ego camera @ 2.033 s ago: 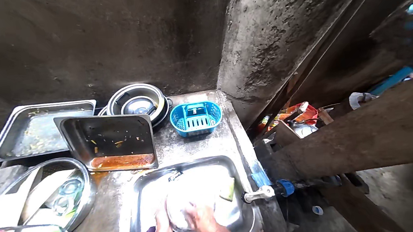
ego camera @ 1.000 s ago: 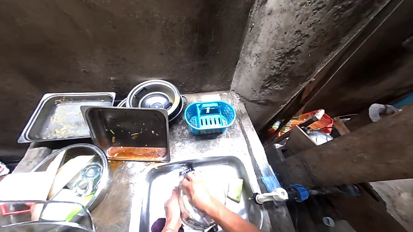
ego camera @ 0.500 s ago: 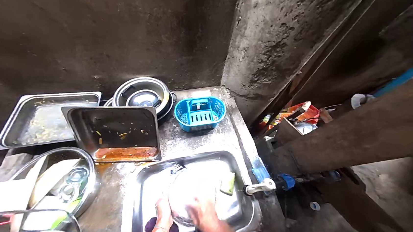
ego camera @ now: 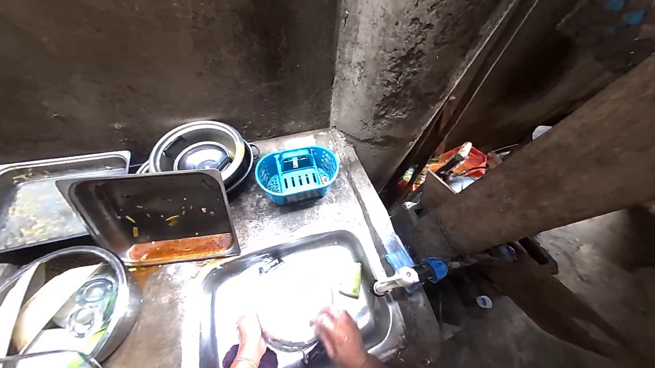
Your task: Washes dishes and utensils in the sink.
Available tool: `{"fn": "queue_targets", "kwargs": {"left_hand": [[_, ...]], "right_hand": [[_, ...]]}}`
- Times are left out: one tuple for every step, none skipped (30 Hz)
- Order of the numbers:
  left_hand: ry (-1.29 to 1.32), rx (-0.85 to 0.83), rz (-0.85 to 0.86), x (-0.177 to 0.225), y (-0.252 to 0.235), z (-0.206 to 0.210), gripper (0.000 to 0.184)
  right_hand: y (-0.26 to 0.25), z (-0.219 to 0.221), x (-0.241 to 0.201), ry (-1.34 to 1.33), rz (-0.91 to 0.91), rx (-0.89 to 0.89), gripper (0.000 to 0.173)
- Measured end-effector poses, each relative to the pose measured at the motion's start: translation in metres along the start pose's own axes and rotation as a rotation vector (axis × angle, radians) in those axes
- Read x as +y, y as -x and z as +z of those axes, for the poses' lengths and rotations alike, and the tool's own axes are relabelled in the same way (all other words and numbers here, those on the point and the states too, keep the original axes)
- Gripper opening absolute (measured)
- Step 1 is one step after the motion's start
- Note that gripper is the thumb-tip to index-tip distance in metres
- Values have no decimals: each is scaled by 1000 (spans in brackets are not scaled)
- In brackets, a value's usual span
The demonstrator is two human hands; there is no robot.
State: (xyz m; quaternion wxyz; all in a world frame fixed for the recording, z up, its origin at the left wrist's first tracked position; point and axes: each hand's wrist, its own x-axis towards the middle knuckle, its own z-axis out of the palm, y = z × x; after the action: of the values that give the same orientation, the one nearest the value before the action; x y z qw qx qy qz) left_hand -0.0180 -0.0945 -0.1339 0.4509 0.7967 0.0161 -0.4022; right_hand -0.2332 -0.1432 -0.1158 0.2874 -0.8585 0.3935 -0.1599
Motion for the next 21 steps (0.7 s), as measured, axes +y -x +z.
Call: {"fn": "queue_targets", "kwargs": {"left_hand": [[23,17,4,-1,-2,3,48],[42,29,4,-1,0,6,46],[38,25,4,1,4,4,45],[7,-7,9,6,11,-1,43],[-61,-81,-7,11,22,-12,43],[-173,-171,-32,14,32,-25,43],[-205,-183,-47,12,32,-27,42],[-155,-104,-42,6,21,-18,39],[-85,-30,-29,2,10,-7,33],[-88,-5,-34,3,11,-4,32],[-139,-24,-58,10,24,-8,35],[-115,-32,-58,21,33,-7,36],[-88,-47,-62,34,44,-8,40],[-64,-63,-66,45,57,-10,44],[-51,-63,-73,51,67,-10,44],[-50,-66,-72,54,74,-12,43],[-60,-91,-62,51,75,-16,43],[-89,-133,-42,43,73,-24,41],[-163,-198,-26,32,73,-37,40],[-190,-213,-17,24,71,-42,39],[-162,-186,-11,25,65,-36,40]], "right_hand": [[-11,-9,10,-15,139,-28,24],[-22,-16,18,-29,236,15,25],[-28,-18,23,-27,263,84,24],[-29,-22,17,-31,289,64,24],[-25,-29,3,-43,323,-44,26],[-17,-31,-10,-36,306,-121,27],[-11,-27,-16,-20,259,-129,26],[-10,-24,-15,-10,239,-128,26],[-14,-26,-9,-6,258,-128,26],[-20,-28,0,-10,306,-98,27],[-26,-32,7,0,348,-69,28],[-29,-35,10,6,364,-60,28],[-27,-35,4,-8,374,-96,29],[-19,-32,-6,-21,349,-131,29],[-9,-27,-15,-12,295,-138,28],[-3,-19,-17,3,232,-81,24],[-4,-16,-13,9,227,-61,24],[-10,-19,-5,5,271,-73,25],[-14,-22,3,-6,312,-63,26],[-15,-24,5,-16,307,-55,26],[-15,-23,-2,-20,249,-55,25]]}}
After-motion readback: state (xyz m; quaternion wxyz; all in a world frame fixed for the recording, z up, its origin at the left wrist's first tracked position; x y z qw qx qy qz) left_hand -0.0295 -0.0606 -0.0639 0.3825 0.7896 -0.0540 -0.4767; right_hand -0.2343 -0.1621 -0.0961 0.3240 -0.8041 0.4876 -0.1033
